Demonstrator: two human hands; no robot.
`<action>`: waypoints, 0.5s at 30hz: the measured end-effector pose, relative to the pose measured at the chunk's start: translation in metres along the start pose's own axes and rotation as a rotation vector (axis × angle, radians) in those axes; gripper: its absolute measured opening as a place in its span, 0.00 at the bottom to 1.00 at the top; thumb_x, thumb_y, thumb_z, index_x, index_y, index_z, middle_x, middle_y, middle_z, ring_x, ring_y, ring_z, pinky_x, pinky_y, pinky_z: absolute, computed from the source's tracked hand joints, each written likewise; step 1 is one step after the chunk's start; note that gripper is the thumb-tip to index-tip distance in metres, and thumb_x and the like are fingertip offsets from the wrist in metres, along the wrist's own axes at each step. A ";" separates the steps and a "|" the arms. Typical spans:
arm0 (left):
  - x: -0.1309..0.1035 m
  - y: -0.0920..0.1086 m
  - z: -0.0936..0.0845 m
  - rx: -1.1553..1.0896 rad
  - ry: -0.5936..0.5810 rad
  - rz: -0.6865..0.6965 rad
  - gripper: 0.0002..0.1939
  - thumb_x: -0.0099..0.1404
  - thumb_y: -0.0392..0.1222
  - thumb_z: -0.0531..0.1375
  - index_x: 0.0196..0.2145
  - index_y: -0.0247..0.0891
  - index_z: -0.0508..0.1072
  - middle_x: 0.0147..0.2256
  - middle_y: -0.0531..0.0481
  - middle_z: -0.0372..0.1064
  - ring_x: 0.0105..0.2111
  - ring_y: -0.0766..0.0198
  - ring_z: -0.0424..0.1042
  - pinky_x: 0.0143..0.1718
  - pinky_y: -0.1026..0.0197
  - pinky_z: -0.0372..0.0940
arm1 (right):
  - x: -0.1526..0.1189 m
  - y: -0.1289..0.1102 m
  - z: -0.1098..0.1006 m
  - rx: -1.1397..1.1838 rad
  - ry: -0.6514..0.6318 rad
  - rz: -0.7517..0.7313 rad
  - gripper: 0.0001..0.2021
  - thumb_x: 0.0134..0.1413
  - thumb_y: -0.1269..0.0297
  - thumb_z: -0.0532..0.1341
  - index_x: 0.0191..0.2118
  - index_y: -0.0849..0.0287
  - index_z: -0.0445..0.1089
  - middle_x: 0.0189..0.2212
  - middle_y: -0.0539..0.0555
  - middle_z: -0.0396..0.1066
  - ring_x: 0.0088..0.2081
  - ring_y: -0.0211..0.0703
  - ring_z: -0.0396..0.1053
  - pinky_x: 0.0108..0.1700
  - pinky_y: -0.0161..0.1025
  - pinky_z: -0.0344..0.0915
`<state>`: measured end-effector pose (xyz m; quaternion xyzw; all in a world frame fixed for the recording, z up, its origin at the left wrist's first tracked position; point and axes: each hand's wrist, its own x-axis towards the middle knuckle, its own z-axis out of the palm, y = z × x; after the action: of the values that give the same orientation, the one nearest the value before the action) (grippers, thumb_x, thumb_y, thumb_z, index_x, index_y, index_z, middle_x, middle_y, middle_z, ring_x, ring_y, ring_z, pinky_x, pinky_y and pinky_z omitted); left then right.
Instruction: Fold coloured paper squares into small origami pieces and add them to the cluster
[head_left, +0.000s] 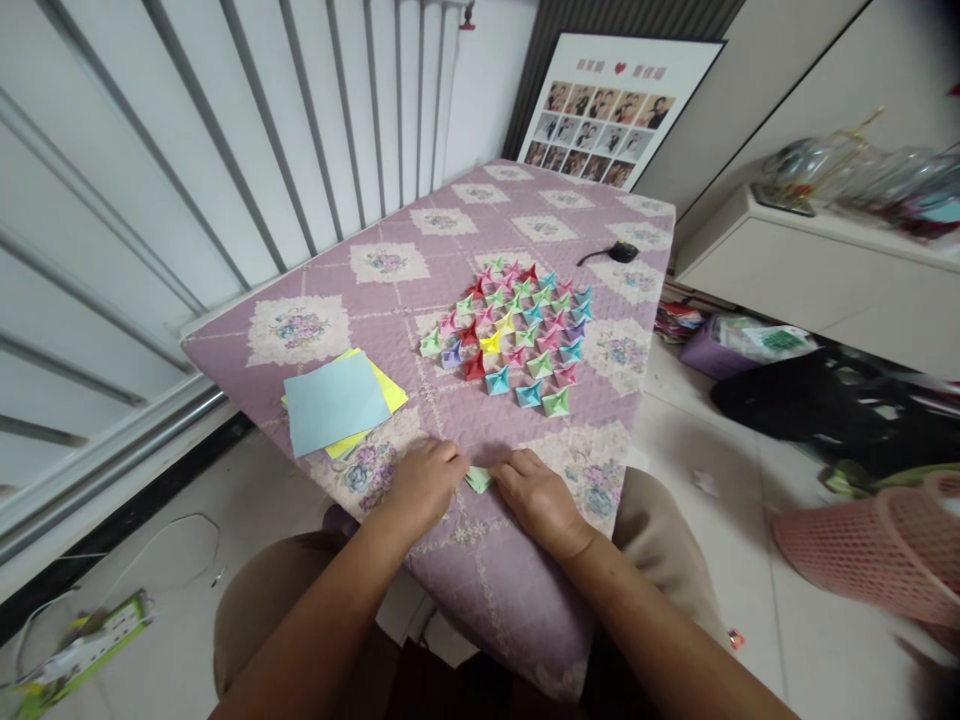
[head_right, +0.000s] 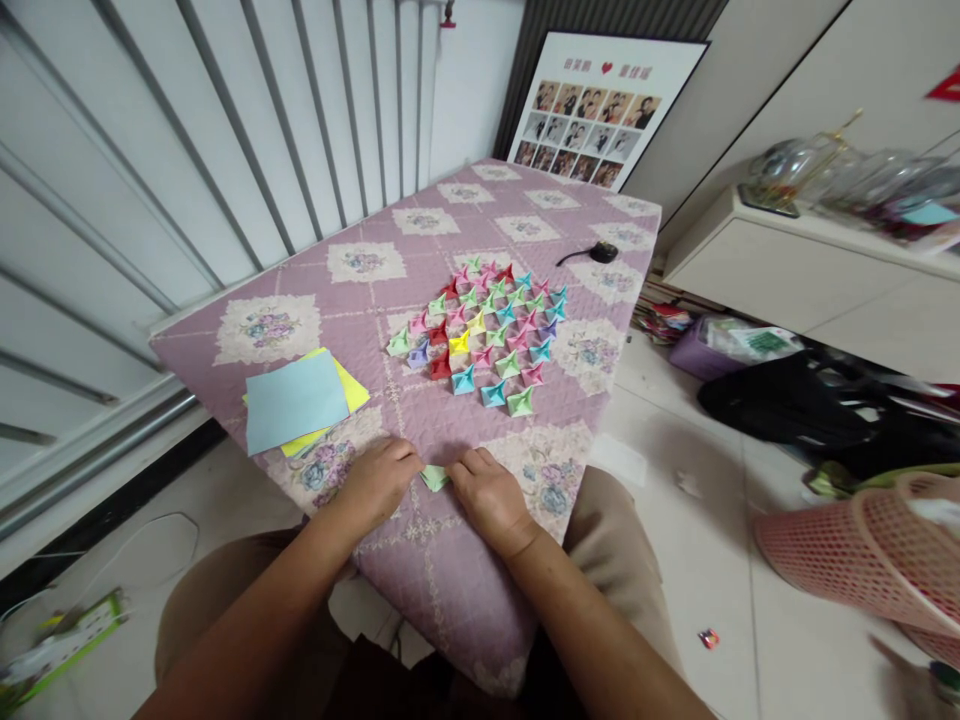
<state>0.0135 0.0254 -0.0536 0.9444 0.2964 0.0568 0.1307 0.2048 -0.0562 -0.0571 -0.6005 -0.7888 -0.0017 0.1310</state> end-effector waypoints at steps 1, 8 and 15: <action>-0.001 0.000 0.001 0.003 0.010 0.008 0.08 0.66 0.33 0.53 0.38 0.40 0.72 0.39 0.48 0.67 0.41 0.58 0.63 0.42 0.57 0.61 | 0.000 0.000 0.000 -0.002 -0.003 -0.011 0.11 0.62 0.68 0.52 0.36 0.55 0.72 0.31 0.53 0.67 0.36 0.44 0.63 0.38 0.40 0.64; -0.007 0.002 0.003 0.009 0.046 0.019 0.09 0.68 0.36 0.53 0.40 0.41 0.73 0.40 0.48 0.67 0.41 0.58 0.62 0.43 0.56 0.60 | -0.003 0.002 -0.001 0.022 -0.032 -0.073 0.12 0.62 0.69 0.52 0.40 0.56 0.73 0.33 0.55 0.69 0.38 0.46 0.64 0.41 0.42 0.65; -0.019 0.015 0.000 0.109 0.042 -0.014 0.12 0.69 0.36 0.50 0.47 0.41 0.70 0.43 0.47 0.66 0.42 0.57 0.62 0.43 0.55 0.60 | -0.013 -0.007 -0.002 -0.066 -0.059 -0.050 0.13 0.61 0.70 0.54 0.49 0.59 0.69 0.38 0.57 0.70 0.41 0.47 0.64 0.42 0.43 0.64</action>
<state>0.0065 0.0027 -0.0501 0.9466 0.3083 0.0594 0.0733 0.2015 -0.0713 -0.0569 -0.5842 -0.8068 -0.0134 0.0874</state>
